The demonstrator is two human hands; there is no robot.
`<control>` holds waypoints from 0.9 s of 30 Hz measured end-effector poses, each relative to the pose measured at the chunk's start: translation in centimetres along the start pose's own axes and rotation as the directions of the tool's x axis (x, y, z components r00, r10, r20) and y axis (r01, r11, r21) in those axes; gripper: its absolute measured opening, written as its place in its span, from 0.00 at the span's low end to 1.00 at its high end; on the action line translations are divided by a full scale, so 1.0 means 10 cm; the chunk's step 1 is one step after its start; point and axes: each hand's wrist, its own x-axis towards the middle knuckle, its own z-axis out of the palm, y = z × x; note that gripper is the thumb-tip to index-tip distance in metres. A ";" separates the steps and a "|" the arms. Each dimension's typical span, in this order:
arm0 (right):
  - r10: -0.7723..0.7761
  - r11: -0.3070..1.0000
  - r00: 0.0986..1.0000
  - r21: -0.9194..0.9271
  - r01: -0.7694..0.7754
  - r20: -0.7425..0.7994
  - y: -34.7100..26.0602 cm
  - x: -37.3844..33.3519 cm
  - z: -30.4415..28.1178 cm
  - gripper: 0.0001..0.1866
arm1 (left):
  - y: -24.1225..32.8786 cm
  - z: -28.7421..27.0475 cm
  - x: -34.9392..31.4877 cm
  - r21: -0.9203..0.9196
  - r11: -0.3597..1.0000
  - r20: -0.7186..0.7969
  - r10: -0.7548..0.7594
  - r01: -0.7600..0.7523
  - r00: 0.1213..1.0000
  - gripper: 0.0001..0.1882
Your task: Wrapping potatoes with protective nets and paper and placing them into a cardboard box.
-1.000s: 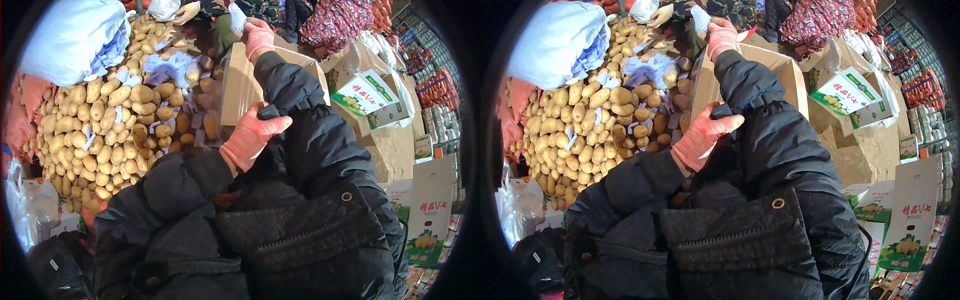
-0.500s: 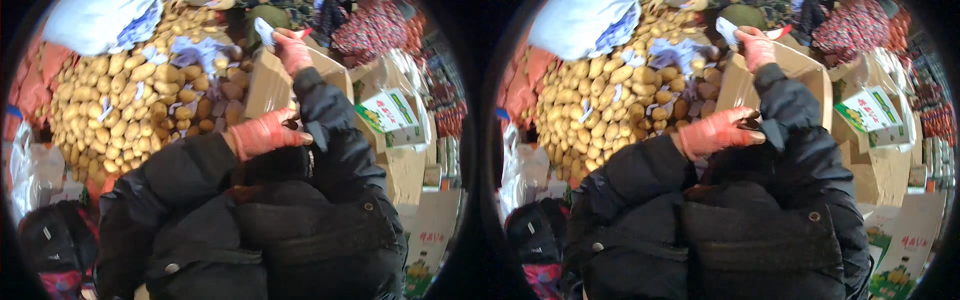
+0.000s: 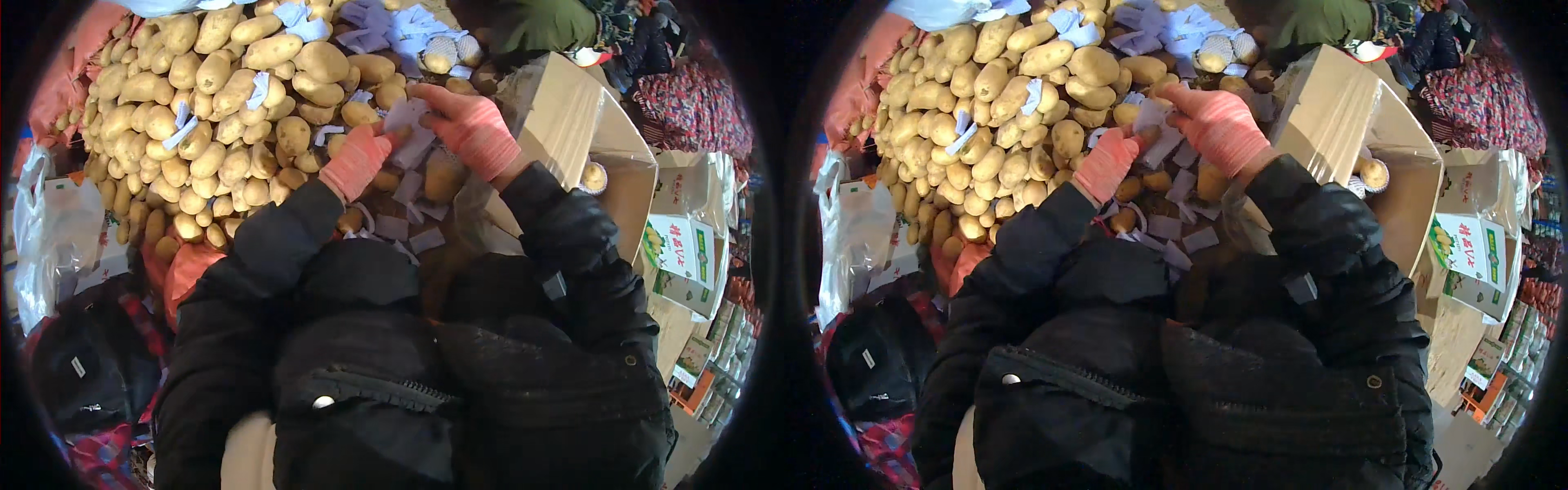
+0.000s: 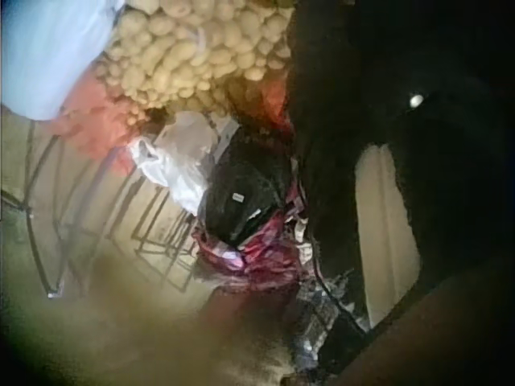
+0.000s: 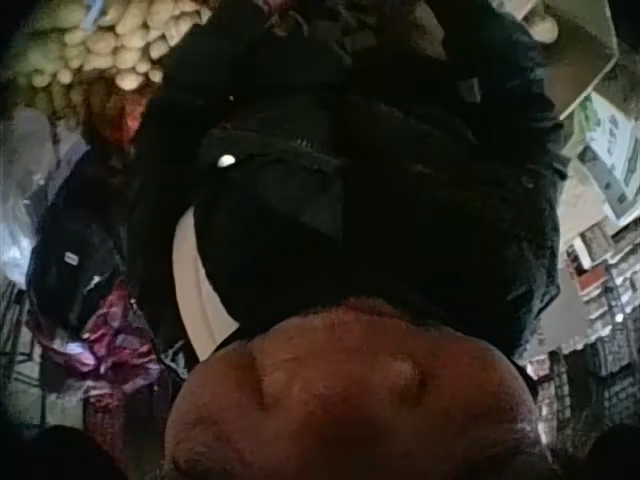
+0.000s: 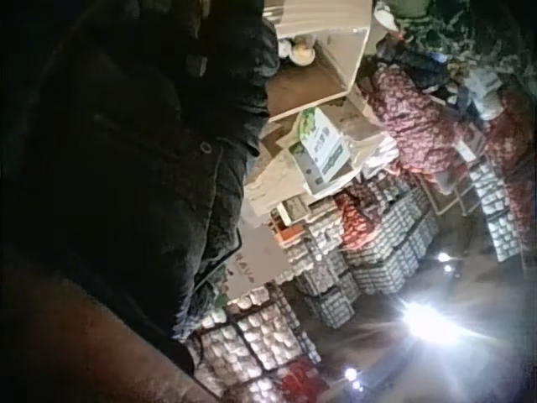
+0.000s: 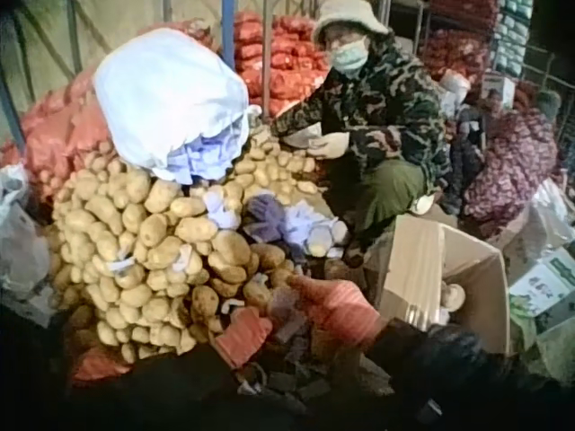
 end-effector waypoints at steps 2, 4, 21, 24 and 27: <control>-0.020 0.999 0.994 0.041 0.025 -0.111 0.21 0.01 0.19 0.20 | -0.28 -0.04 0.11 -0.087 0.995 -0.053 -0.044 0.039 0.998 0.19; 0.243 0.880 0.959 0.383 -0.282 0.146 0.24 0.04 0.28 0.23 | -0.76 -0.05 0.22 -0.210 0.975 -0.109 -0.092 0.067 0.990 0.18; 0.280 0.923 0.926 0.194 -0.333 0.254 0.28 0.06 0.12 0.33 | -1.64 -0.69 0.55 0.251 0.898 -0.552 -0.175 0.362 0.816 0.31; -0.257 0.963 0.966 0.073 0.259 -0.033 0.43 0.19 0.20 0.29 | -0.93 -0.79 -0.02 0.561 0.794 -0.067 0.325 -0.233 0.943 0.25; -0.662 0.748 0.749 -0.112 0.655 -0.041 -0.50 0.23 0.24 0.32 | 0.28 -0.48 -0.64 -0.478 0.876 -0.198 -0.044 -0.057 0.979 0.27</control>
